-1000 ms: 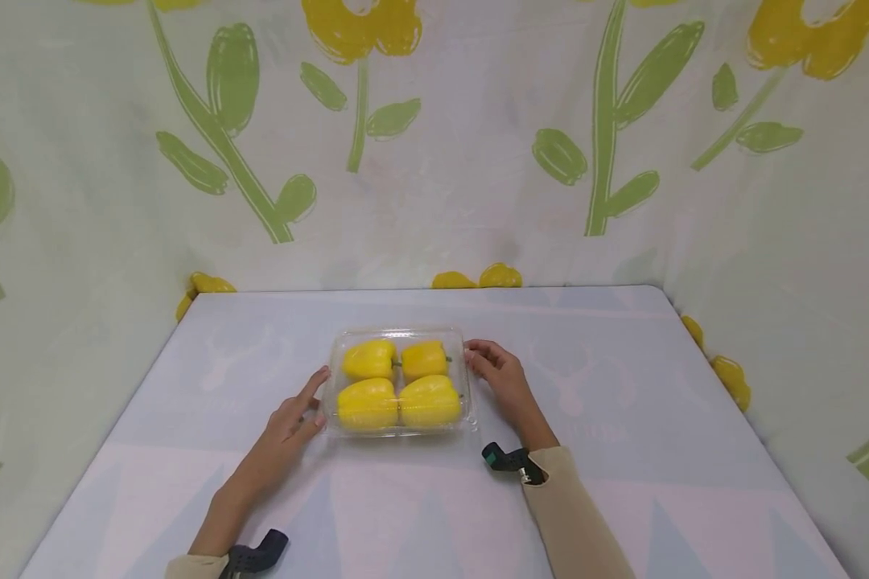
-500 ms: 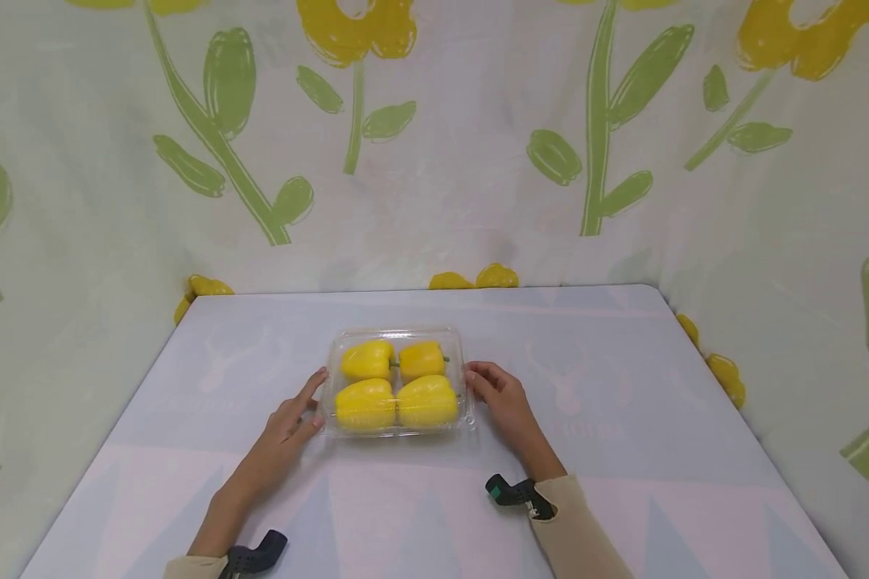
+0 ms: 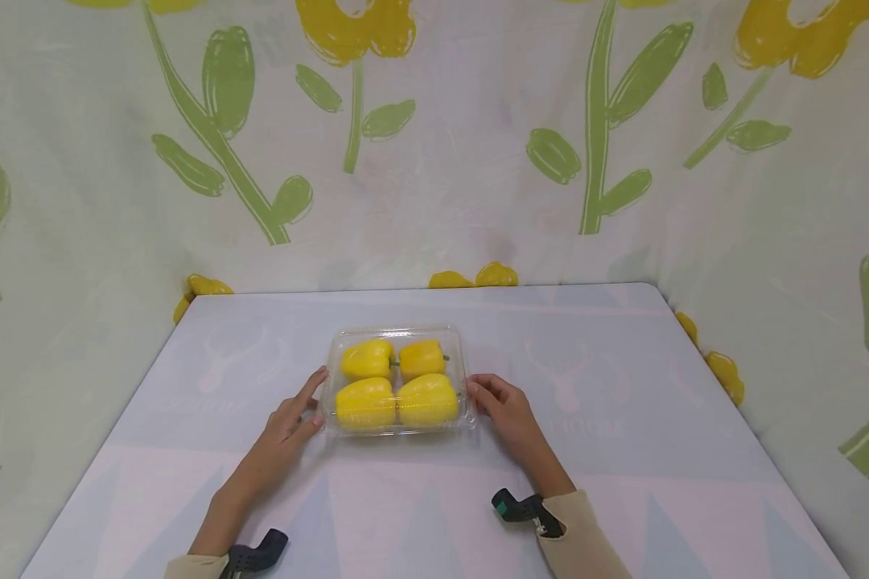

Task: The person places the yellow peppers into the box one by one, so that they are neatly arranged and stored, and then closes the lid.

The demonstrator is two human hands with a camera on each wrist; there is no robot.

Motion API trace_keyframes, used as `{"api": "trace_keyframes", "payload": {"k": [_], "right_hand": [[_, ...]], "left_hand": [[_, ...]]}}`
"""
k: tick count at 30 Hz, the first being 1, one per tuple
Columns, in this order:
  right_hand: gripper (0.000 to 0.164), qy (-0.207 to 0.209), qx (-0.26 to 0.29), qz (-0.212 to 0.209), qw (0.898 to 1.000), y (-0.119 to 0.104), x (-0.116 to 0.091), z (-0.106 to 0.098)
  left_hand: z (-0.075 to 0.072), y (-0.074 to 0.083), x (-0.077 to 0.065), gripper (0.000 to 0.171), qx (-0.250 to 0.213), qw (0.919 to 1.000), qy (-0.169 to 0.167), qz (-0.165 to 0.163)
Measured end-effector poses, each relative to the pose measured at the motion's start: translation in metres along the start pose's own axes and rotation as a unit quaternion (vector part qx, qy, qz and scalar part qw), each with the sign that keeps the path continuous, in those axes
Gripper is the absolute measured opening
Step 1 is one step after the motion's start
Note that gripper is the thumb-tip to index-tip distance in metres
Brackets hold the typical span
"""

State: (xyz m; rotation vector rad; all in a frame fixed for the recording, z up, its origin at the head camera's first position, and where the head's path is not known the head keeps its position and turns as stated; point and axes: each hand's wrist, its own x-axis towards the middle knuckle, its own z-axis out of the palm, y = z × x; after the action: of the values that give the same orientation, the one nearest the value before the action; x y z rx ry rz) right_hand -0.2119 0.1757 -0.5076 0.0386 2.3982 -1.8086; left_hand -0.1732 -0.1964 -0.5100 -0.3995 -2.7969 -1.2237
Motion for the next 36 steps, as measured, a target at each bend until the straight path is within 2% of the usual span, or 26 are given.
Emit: {"api": "trace_keyframes", "payload": {"k": [14, 22, 27, 33, 36], "right_hand": [[0.040, -0.020, 0.015, -0.019, 1.000, 0.006, -0.020, -0.003], [0.037, -0.018, 0.018, -0.011, 1.000, 0.006, -0.026, -0.001], [0.032, -0.031, 0.045, -0.011, 0.998, 0.004, -0.031, -0.002], [0.029, -0.065, 0.037, -0.039, 0.996, 0.005, -0.033, -0.005], [0.026, -0.088, 0.037, -0.067, 0.993, 0.005, -0.034, -0.006]], "left_hand": [[0.000, 0.002, 0.000, 0.063, 0.001, 0.9999, -0.004, -0.017], [-0.002, 0.003, 0.000, 0.062, 0.000, 1.0000, -0.005, -0.008], [-0.001, 0.003, 0.000, 0.062, 0.001, 1.0000, -0.004, -0.005], [-0.002, 0.003, 0.000, 0.063, 0.000, 0.9999, -0.007, -0.008], [-0.003, 0.002, 0.001, 0.063, 0.000, 0.9999, -0.009, -0.009]]}}
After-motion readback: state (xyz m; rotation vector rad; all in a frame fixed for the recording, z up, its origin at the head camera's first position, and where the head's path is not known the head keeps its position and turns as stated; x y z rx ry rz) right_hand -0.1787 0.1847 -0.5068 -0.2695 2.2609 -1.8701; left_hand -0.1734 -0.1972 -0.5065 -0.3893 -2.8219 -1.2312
